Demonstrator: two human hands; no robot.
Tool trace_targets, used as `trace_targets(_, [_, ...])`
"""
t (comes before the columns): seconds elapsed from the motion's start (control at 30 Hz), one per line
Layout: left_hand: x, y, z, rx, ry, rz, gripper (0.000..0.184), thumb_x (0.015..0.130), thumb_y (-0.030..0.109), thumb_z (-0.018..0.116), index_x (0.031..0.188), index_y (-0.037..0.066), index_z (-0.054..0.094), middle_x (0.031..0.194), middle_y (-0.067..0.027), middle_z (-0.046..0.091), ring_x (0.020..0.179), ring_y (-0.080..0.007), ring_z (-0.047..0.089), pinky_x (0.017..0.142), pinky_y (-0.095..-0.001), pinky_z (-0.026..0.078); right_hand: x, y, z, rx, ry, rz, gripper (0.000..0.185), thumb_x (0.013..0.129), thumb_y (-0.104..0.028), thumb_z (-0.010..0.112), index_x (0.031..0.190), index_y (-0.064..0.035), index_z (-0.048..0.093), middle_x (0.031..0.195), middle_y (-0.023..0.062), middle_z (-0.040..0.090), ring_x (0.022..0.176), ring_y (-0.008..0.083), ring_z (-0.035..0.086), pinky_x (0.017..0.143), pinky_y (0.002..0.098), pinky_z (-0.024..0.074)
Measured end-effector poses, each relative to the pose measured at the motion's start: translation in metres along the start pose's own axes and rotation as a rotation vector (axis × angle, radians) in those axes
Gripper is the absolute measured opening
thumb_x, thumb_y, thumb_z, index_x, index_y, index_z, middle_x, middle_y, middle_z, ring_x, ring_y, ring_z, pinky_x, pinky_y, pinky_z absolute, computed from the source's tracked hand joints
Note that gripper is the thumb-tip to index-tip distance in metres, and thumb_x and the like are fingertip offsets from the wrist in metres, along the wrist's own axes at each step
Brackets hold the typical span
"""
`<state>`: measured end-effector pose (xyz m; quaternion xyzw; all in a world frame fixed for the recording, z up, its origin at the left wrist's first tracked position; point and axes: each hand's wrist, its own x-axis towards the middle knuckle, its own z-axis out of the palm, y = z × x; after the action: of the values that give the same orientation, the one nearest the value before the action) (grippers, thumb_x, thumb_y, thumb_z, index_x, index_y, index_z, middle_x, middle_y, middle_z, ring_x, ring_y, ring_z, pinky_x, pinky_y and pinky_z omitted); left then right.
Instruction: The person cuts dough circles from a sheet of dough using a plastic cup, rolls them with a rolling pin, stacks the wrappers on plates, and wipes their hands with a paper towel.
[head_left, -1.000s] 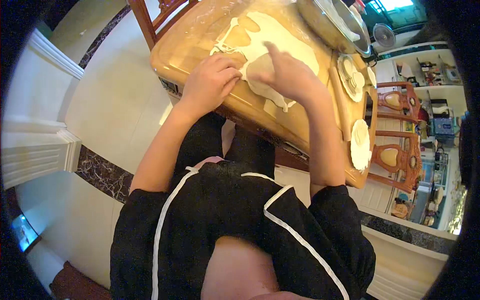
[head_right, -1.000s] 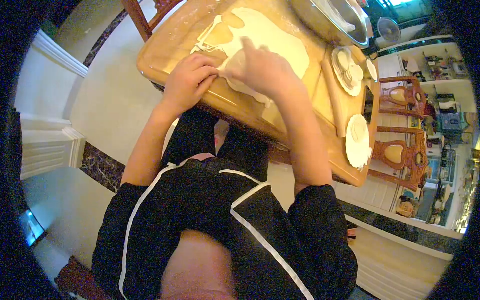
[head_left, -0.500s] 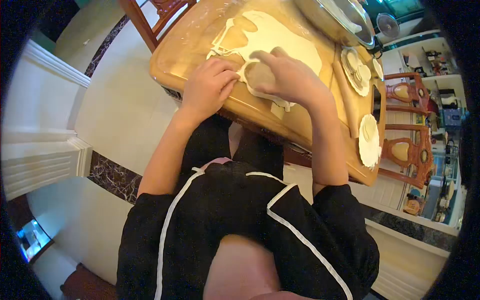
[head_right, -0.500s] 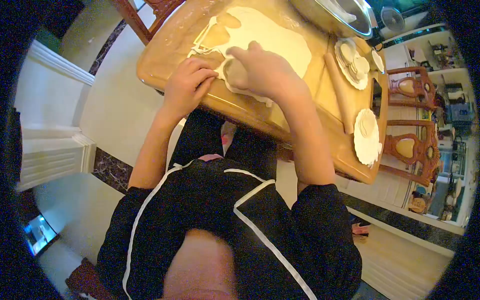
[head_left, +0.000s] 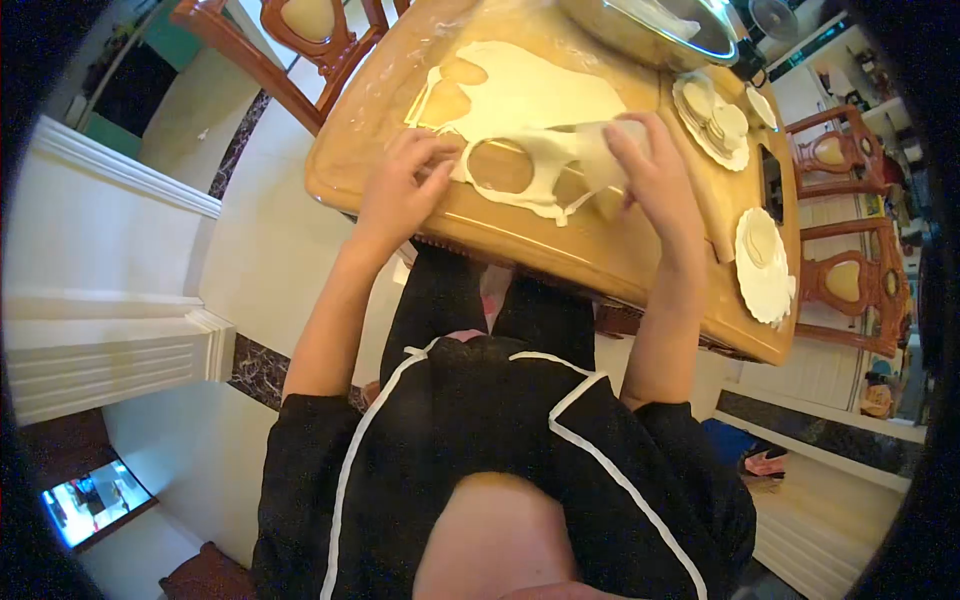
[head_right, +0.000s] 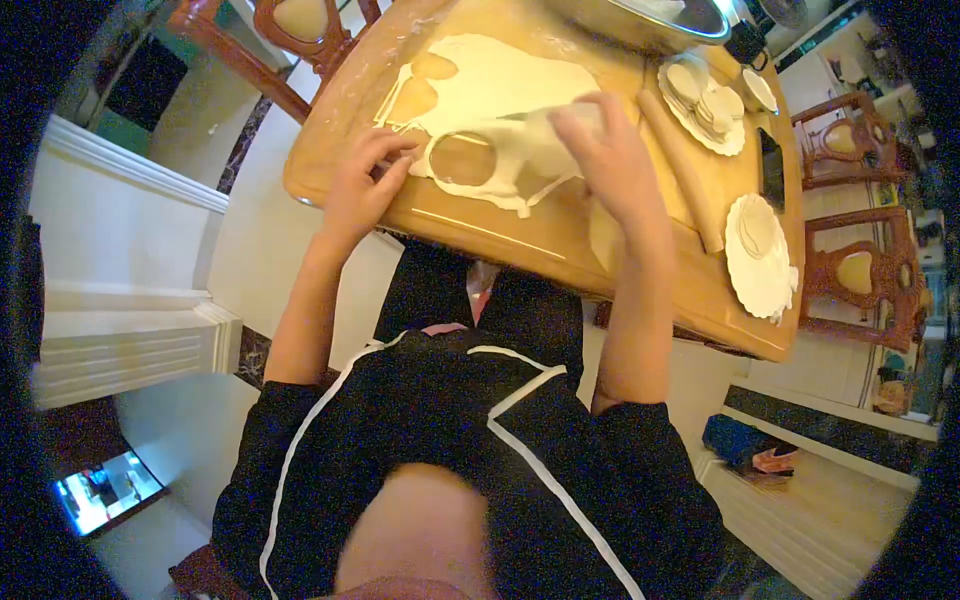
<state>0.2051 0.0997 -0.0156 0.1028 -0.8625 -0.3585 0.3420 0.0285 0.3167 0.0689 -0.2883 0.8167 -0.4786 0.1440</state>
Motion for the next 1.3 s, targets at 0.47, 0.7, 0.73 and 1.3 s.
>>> trace_targets(0.47, [0.060,0.061,0.090,0.071,-0.354,0.385,0.044,0.079,0.022,0.073,0.115,0.000,0.063,0.114,-0.0187,0.059,0.107,-0.0355,0.054,0.094,-0.0424,0.046,-0.020,0.059,-0.051,0.055,0.176,0.084,0.051,0.088,-0.042,0.065,0.116,-0.0013,0.056,0.106,0.0258,0.065,0.098,0.0382,0.063,0.087,0.0426,0.0480])
trace_targets(0.7, [0.108,0.049,0.124,0.326,-0.441,0.180,0.033,0.077,0.023,0.070,0.103,0.002,0.071,0.105,-0.0201,0.064,0.104,-0.0361,0.056,0.092,-0.0421,0.048,-0.035,0.068,-0.054,-0.569,0.328,-0.164,0.053,0.080,-0.030,0.073,0.125,-0.0082,0.055,0.113,0.0196,0.060,0.104,0.0370,0.059,0.088,0.0451,0.0496])
trace_targets(0.73, [0.114,0.048,0.123,0.331,-0.448,0.193,0.033,0.077,0.023,0.070,0.103,0.002,0.071,0.105,-0.0201,0.064,0.104,-0.0361,0.056,0.092,-0.0421,0.048,-0.035,0.069,-0.053,-0.591,0.279,-0.161,0.055,0.078,-0.028,0.074,0.126,-0.0099,0.054,0.113,0.0181,0.059,0.105,0.0369,0.057,0.089,0.0452,0.0495])
trace_targets(1.3, [0.135,0.111,0.112,-0.588,-0.611,-0.089,0.011,0.089,0.002,0.066,0.098,0.003,0.060,0.083,0.0013,0.060,0.075,-0.0067,0.057,0.068,-0.0212,0.047,-0.012,0.071,-0.052,-0.211,0.567,-0.661,0.048,0.084,-0.033,0.070,0.119,-0.0024,0.059,0.112,0.0190,0.060,0.108,0.0366,0.056,0.095,0.0445,0.0441])
